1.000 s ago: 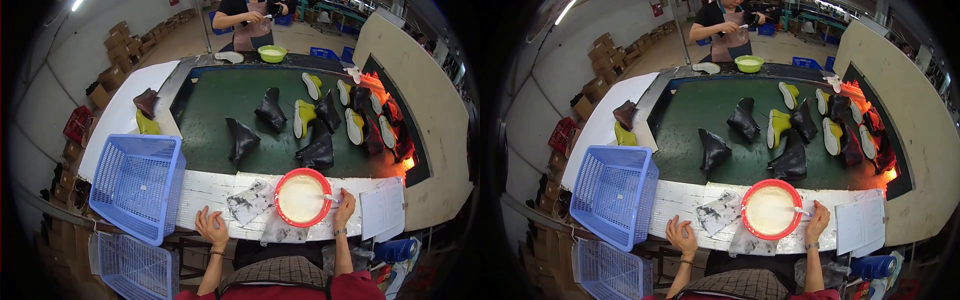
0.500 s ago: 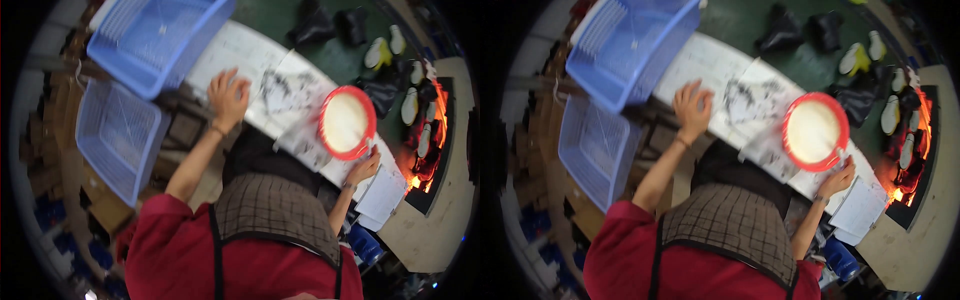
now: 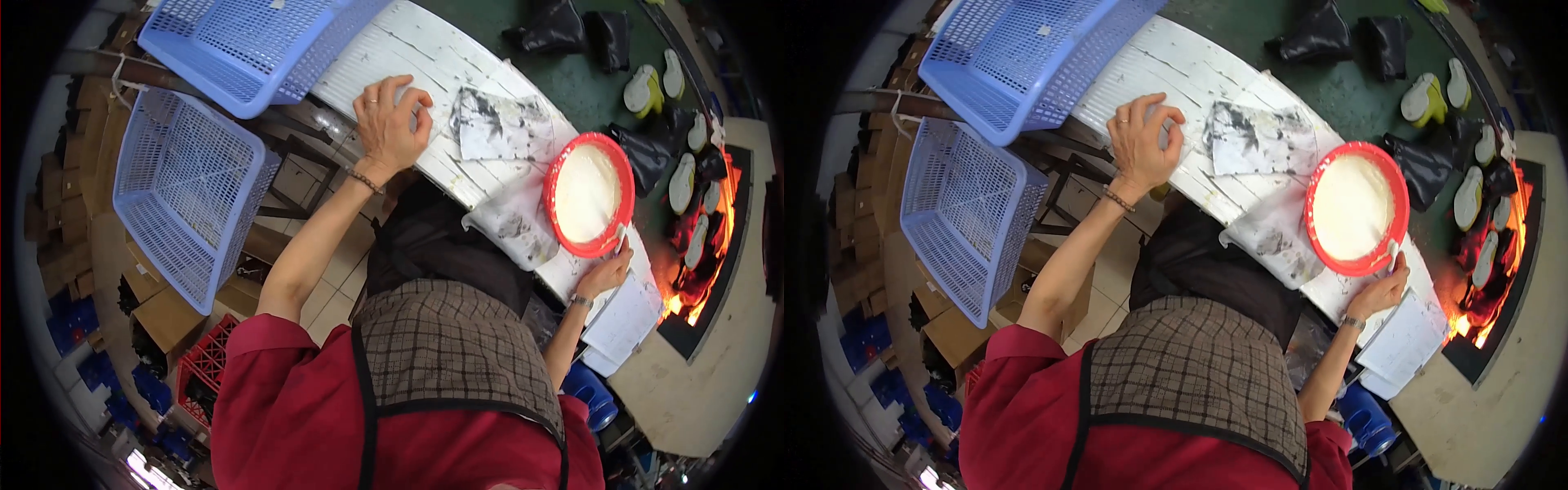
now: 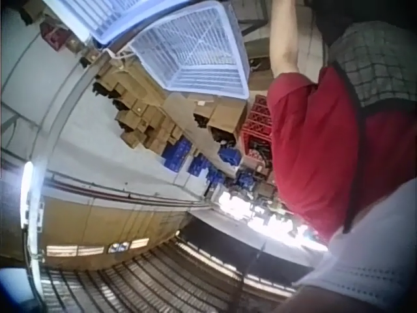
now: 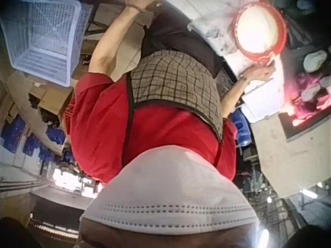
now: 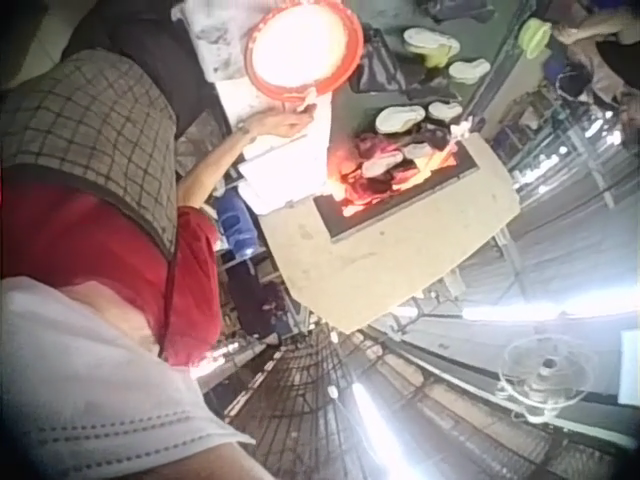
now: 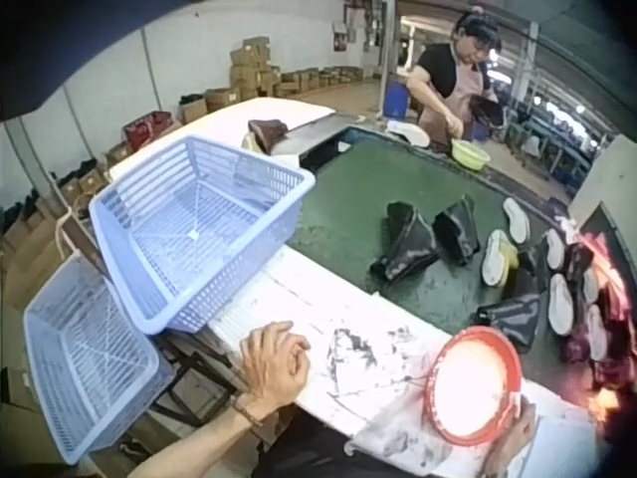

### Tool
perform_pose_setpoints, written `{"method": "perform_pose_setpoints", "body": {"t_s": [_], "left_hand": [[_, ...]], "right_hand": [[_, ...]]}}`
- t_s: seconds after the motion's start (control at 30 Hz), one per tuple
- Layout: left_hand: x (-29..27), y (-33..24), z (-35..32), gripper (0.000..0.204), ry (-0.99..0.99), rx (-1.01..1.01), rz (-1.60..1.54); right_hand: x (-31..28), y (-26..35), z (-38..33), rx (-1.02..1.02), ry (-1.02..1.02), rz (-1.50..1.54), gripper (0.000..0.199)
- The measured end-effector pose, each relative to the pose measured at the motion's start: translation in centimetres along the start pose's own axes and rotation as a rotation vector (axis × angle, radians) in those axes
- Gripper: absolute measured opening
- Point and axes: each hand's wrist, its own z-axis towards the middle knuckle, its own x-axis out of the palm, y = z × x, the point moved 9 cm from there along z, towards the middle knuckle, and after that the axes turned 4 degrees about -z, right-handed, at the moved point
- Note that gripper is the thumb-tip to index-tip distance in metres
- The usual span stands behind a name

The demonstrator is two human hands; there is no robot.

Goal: The recorder applies white glue to the edges of black shoe upper components using a small brush, then organizes them onto a production conveyor and into bins.

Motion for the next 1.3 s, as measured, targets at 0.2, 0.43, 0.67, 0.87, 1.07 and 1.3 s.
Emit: {"method": "perform_pose_setpoints", "body": {"t_s": [0.2, 0.43, 0.67, 0.87, 1.07, 1.3], "left_hand": [[0.6, -0.9, 0.4, 0.009, -0.033, 0.021, -0.183], [0.6, -1.6, 0.1, 0.016, 0.140, -0.006, -0.085], [1.9, -1.9, 0.5, 0.018, 0.339, -0.007, -0.041], [1.9, -1.7, 1.4, 0.016, 0.415, -0.012, -0.007], [0.0, -7.7, 12.8, 0.027, 0.653, -0.115, -0.577], [8.9, 16.3, 44.9, 0.045, 0.174, -0.425, -0.416]], "right_hand": [[-1.5, -0.2, 0.2, -0.048, 0.070, -0.112, 0.047], [-3.7, 0.2, -1.8, -0.232, 0.051, -0.544, 0.054], [-4.2, 0.0, -0.6, -0.119, -0.019, -0.590, 0.049], [-4.0, 0.2, -0.6, -0.101, -0.005, -0.684, 0.042], [-4.1, -0.9, -0.6, -0.048, -0.017, -0.677, 0.041], [-5.2, -0.4, -0.1, -0.125, -0.099, -0.725, 0.032]]}}
